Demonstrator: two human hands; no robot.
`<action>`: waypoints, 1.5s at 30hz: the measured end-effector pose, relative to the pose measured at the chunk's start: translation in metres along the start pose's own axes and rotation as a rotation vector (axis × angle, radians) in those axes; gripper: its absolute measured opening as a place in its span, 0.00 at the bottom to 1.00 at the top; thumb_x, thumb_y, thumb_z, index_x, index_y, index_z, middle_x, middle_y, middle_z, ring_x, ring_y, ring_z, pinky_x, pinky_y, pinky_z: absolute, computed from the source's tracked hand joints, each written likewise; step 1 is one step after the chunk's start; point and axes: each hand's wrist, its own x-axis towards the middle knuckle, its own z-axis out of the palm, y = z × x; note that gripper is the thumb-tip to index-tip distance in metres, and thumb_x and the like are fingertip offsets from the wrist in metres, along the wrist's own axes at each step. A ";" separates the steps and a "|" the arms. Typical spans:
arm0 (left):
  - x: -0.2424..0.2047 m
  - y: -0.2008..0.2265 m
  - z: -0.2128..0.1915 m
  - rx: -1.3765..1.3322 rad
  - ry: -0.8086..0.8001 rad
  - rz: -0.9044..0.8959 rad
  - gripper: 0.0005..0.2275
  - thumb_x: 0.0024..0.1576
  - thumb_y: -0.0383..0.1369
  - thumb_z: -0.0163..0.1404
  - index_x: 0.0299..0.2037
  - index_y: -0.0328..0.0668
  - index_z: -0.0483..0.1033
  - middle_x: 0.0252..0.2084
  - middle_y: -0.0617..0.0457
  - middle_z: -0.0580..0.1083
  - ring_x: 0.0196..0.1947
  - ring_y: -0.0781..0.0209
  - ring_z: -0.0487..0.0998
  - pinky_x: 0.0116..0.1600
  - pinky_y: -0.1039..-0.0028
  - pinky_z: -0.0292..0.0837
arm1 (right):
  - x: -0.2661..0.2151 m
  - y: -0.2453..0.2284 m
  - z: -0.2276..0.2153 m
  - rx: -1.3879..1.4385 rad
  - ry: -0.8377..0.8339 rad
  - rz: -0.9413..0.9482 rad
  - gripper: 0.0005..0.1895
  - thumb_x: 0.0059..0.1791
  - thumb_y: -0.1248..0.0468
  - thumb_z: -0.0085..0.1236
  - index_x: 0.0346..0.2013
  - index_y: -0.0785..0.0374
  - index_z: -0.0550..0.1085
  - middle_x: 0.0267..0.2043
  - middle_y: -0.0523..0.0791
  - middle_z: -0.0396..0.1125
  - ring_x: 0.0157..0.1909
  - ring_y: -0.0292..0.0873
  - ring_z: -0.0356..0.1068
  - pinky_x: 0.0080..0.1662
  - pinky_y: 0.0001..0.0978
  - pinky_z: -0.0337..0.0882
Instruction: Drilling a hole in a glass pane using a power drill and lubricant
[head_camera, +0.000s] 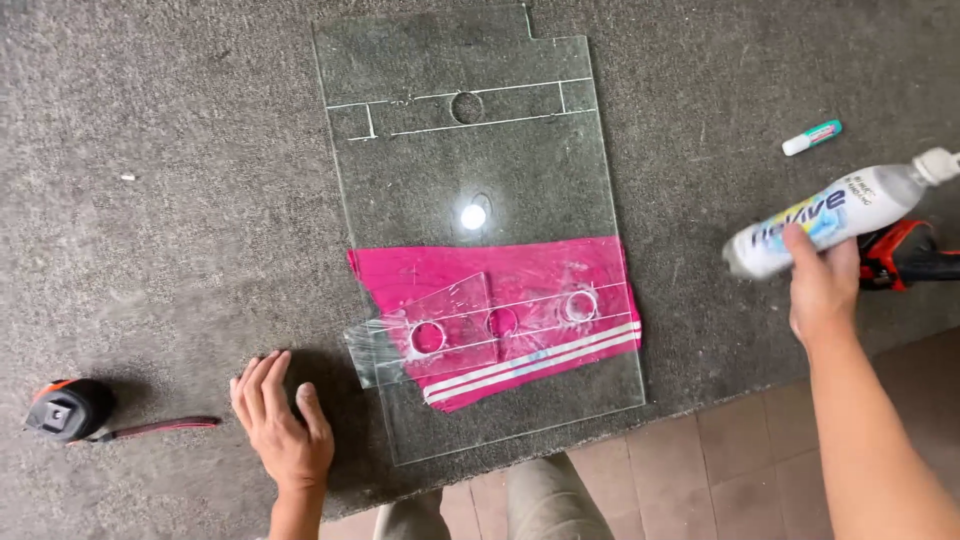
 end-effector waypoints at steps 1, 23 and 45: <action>0.001 0.001 0.000 0.011 -0.001 0.001 0.21 0.75 0.39 0.39 0.67 0.30 0.76 0.68 0.39 0.74 0.74 0.36 0.69 0.84 0.42 0.52 | -0.030 -0.020 0.009 0.008 -0.003 0.007 0.26 0.64 0.72 0.53 0.76 0.70 0.59 0.78 0.55 0.59 0.77 0.51 0.61 0.76 0.50 0.64; 0.007 -0.002 -0.007 -0.011 -0.036 -0.017 0.17 0.70 0.38 0.45 0.64 0.39 0.76 0.67 0.44 0.73 0.73 0.40 0.69 0.83 0.42 0.53 | -0.298 -0.229 0.239 0.617 -0.462 1.854 0.34 0.54 0.42 0.55 0.60 0.69 0.77 0.37 0.57 0.72 0.31 0.61 0.74 0.36 0.55 0.76; 0.006 0.002 -0.004 0.019 -0.053 -0.018 0.18 0.70 0.40 0.45 0.64 0.39 0.75 0.68 0.43 0.72 0.74 0.40 0.67 0.84 0.41 0.50 | -0.091 -0.035 0.066 0.035 -0.034 -0.202 0.28 0.64 0.88 0.52 0.72 0.68 0.54 0.80 0.61 0.56 0.79 0.62 0.60 0.80 0.66 0.67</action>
